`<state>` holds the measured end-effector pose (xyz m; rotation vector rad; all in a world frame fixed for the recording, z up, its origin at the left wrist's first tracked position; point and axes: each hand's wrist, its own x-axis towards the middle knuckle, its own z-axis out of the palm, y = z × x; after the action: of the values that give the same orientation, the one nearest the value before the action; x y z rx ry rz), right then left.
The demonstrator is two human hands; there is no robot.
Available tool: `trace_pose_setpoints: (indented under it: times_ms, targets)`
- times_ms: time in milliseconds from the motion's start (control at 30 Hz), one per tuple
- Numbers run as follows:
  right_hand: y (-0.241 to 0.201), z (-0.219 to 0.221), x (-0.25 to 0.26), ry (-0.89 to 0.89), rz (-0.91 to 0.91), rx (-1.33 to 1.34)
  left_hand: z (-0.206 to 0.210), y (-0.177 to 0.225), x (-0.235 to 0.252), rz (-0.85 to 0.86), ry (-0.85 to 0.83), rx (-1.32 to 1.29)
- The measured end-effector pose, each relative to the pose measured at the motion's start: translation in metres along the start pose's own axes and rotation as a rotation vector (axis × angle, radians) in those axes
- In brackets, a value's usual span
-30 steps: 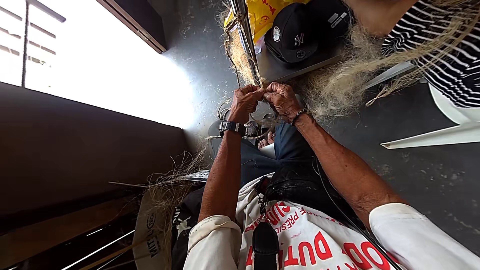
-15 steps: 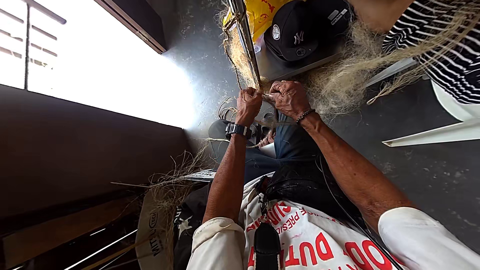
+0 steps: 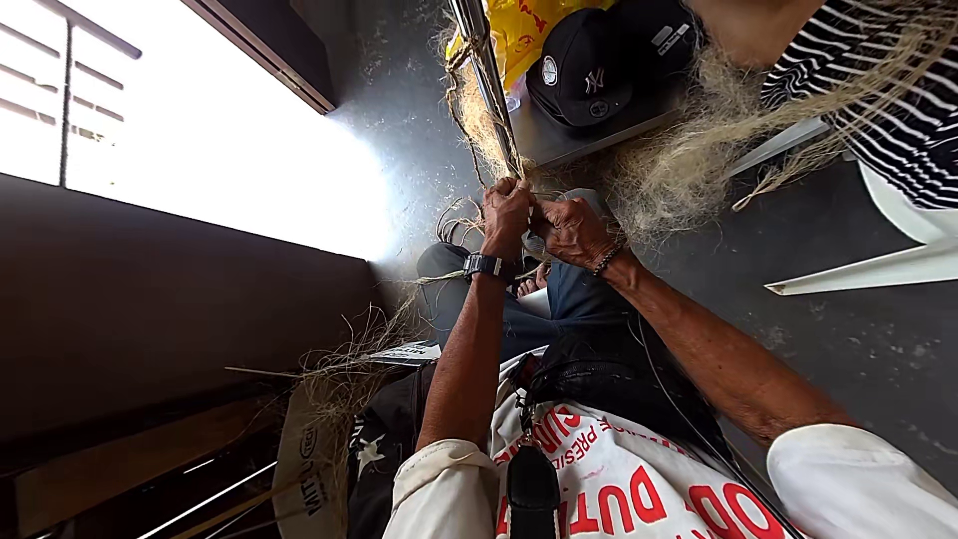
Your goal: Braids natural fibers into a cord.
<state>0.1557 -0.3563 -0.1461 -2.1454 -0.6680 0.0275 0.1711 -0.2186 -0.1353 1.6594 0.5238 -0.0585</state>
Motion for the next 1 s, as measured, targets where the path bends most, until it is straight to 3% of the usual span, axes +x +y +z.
trace_pose_setpoints:
  times_ms: [167, 367, 467, 633, 833, 1000]
  targets:
    - [0.008, -0.026, 0.009, 0.191, -0.022, 0.046, -0.009, 0.000, -0.006, 0.019, -0.092, -0.219]
    - [0.007, -0.026, 0.045, -0.135, 0.437, 0.642, -0.012, 0.007, -0.008, 0.020, -0.126, -0.213]
    - [0.005, -0.022, 0.049, -0.156, 0.563, 0.811, -0.020, 0.005, -0.008, 0.028, -0.164, -0.210]
    - [0.011, -0.013, 0.049, -0.094, 0.473, 0.876, -0.023, 0.001, -0.008, 0.069, -0.126, -0.141]
    - [0.009, -0.008, 0.051, -0.020, 0.278, 0.437, -0.027, 0.004, -0.014, 0.140, 0.055, 0.434]
    - [0.007, 0.000, 0.048, 0.039, 0.140, 0.311, -0.018, 0.009, -0.042, 0.179, 0.207, 0.560]
